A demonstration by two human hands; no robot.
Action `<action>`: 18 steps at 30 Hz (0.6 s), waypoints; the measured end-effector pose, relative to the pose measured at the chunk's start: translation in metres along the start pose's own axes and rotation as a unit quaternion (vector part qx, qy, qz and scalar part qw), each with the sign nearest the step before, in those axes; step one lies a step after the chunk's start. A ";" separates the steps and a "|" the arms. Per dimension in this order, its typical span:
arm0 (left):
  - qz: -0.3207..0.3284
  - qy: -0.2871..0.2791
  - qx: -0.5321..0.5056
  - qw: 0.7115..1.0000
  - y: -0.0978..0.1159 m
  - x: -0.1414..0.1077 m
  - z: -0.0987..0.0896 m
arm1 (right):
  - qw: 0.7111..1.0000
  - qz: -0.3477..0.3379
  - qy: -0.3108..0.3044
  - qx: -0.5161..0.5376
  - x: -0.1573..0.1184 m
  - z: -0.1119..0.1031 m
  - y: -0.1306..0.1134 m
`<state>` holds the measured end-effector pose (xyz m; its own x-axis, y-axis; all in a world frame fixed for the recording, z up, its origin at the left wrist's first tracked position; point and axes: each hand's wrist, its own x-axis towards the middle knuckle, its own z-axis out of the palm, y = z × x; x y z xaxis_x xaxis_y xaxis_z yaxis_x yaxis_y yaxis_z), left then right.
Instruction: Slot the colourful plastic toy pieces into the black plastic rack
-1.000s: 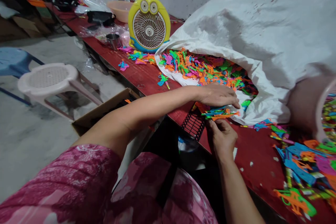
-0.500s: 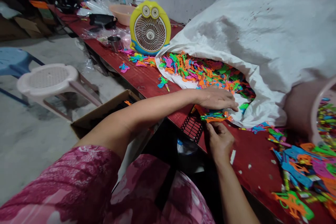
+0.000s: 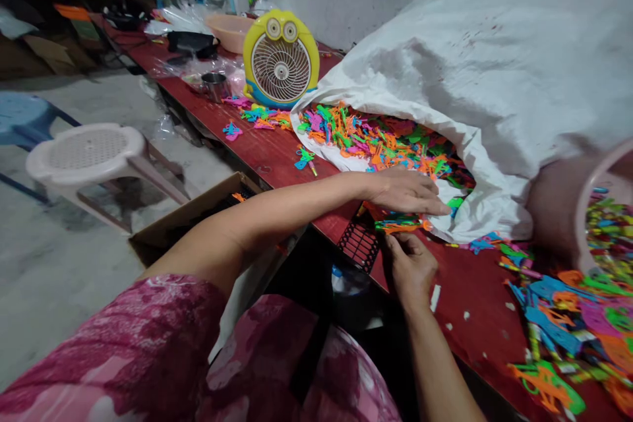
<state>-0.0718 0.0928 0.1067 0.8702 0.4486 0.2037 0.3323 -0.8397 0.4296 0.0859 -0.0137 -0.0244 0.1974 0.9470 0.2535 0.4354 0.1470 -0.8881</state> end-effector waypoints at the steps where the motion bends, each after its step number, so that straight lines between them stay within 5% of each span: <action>1: 0.016 0.009 -0.006 1.000 0.001 -0.003 -0.001 | 1.000 0.000 0.001 0.008 0.000 0.000 0.000; 6: 0.046 0.082 0.047 0.994 0.005 -0.020 0.002 | 0.997 -0.053 -0.011 -0.052 0.002 0.000 0.004; 18: 0.051 0.050 0.142 0.987 0.006 -0.025 0.010 | 0.964 -0.101 -0.006 -0.244 0.005 0.010 -0.002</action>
<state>-0.0874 0.0734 0.0953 0.8689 0.3732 0.3251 0.3459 -0.9277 0.1406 0.0778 -0.0064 -0.0250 0.0565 0.9171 0.3947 0.8265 0.1788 -0.5338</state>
